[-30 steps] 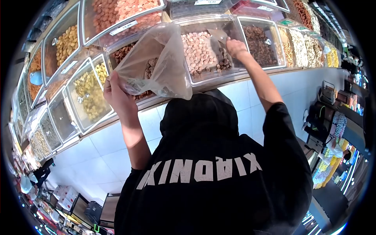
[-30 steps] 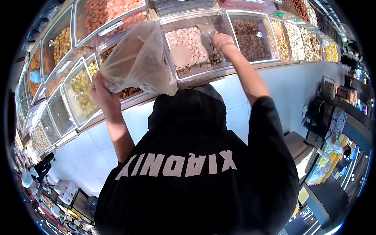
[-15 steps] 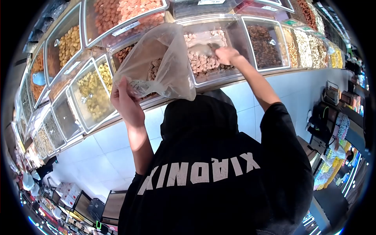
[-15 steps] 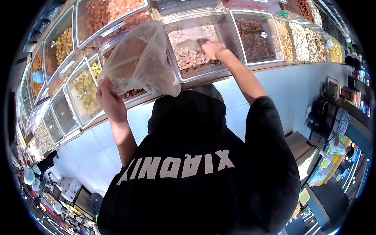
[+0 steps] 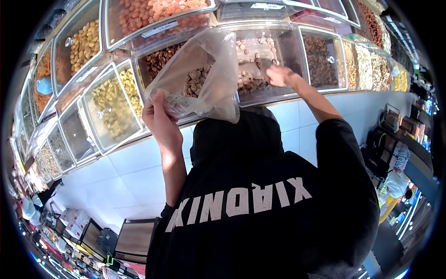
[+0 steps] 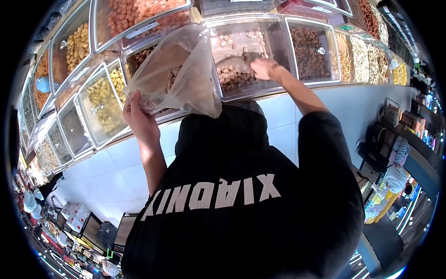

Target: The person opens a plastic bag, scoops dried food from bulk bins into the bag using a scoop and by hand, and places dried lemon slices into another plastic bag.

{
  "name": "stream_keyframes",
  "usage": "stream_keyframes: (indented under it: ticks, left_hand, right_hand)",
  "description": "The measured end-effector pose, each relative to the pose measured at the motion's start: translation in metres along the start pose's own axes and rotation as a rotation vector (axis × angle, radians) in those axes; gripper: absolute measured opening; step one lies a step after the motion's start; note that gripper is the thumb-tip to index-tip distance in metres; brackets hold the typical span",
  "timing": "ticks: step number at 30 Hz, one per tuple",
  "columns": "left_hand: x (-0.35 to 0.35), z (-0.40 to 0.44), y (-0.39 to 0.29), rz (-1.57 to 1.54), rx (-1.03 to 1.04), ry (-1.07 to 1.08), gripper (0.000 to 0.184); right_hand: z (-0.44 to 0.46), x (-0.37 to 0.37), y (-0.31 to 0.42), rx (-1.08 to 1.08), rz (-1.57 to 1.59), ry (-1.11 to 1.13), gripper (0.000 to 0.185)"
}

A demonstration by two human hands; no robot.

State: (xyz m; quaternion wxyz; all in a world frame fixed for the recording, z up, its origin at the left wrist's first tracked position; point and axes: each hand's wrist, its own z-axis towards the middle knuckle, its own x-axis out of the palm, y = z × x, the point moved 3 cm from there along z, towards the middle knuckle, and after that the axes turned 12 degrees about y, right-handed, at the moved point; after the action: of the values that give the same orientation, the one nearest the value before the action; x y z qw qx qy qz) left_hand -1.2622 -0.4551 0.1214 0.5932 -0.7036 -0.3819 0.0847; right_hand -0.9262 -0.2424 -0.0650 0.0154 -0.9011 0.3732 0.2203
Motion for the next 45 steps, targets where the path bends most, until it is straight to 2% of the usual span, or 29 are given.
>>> stream_keyframes:
  ticks: [2, 5, 6, 8, 10, 11, 14, 15, 17, 18, 19, 22, 27, 30, 34, 39, 42, 45]
  left_hand:
    - [-0.001, 0.003, 0.0, -0.003, 0.005, -0.001, 0.029]
    - [-0.003, 0.011, 0.003, -0.029, -0.015, -0.025, 0.026]
    - [-0.004, 0.013, 0.004, -0.037, -0.023, -0.036, 0.026]
    - [-0.001, 0.014, 0.0, -0.039, -0.023, -0.057, 0.023]
    - [0.0, 0.015, -0.001, -0.039, -0.018, -0.055, 0.02]
    - [-0.002, 0.015, 0.0, -0.032, -0.015, -0.04, 0.019]
    - [0.002, 0.012, -0.001, -0.034, -0.017, -0.029, 0.018]
    - [0.003, 0.011, -0.002, -0.04, -0.016, -0.037, 0.019]
    - [0.008, 0.006, -0.004, -0.039, -0.027, -0.092, 0.019]
    - [0.009, 0.006, -0.005, -0.041, -0.029, -0.118, 0.019]
    - [0.006, 0.005, -0.003, -0.036, -0.021, -0.089, 0.019]
    - [-0.004, 0.001, 0.007, -0.033, -0.004, -0.041, 0.02]
    - [0.005, -0.005, 0.01, -0.049, -0.003, 0.014, 0.022]
    - [0.011, -0.011, 0.005, -0.024, -0.005, -0.02, 0.024]
    - [0.019, -0.017, 0.001, -0.044, 0.01, 0.008, 0.027]
    - [0.023, -0.021, 0.007, -0.094, -0.002, 0.075, 0.029]
    - [0.031, -0.022, 0.008, -0.107, -0.027, 0.1, 0.029]
    - [0.031, -0.022, 0.01, -0.113, -0.017, 0.168, 0.029]
  right_hand:
    - [-0.022, 0.017, 0.008, -0.095, -0.039, -0.029, 0.024]
    - [-0.043, 0.017, 0.008, 0.047, 0.046, -0.079, 0.024]
    - [-0.048, 0.008, 0.001, 0.104, 0.001, 0.008, 0.027]
    - [-0.048, 0.003, -0.028, 0.216, 0.249, -0.163, 0.033]
    - [-0.049, -0.003, -0.044, 0.353, 0.294, -0.287, 0.037]
    - [-0.041, -0.002, -0.049, 0.365, 0.349, -0.265, 0.035]
    - [-0.029, 0.004, -0.045, 0.217, 0.339, -0.186, 0.036]
    - [-0.009, 0.027, -0.062, 0.064, 0.327, -0.251, 0.032]
    - [0.01, 0.055, -0.053, -0.251, 0.897, -0.196, 0.036]
    - [-0.022, 0.027, -0.013, 0.049, 0.824, 0.054, 0.037]
    - [-0.005, 0.044, -0.019, 0.047, 0.918, 0.11, 0.04]
    - [-0.011, 0.019, 0.017, -0.065, 0.968, 0.225, 0.04]
    - [-0.008, 0.03, 0.009, -0.095, 1.239, 0.202, 0.048]
    - [-0.004, 0.039, -0.005, -0.203, 1.335, 0.242, 0.048]
    - [-0.053, 0.019, -0.002, -0.204, 1.448, 0.151, 0.046]
    - [-0.112, -0.009, -0.022, -0.358, 1.339, 0.03, 0.041]
    - [-0.156, -0.033, -0.035, -0.359, 1.275, -0.031, 0.035]
    - [-0.199, -0.067, -0.03, -0.335, 1.224, -0.07, 0.037]
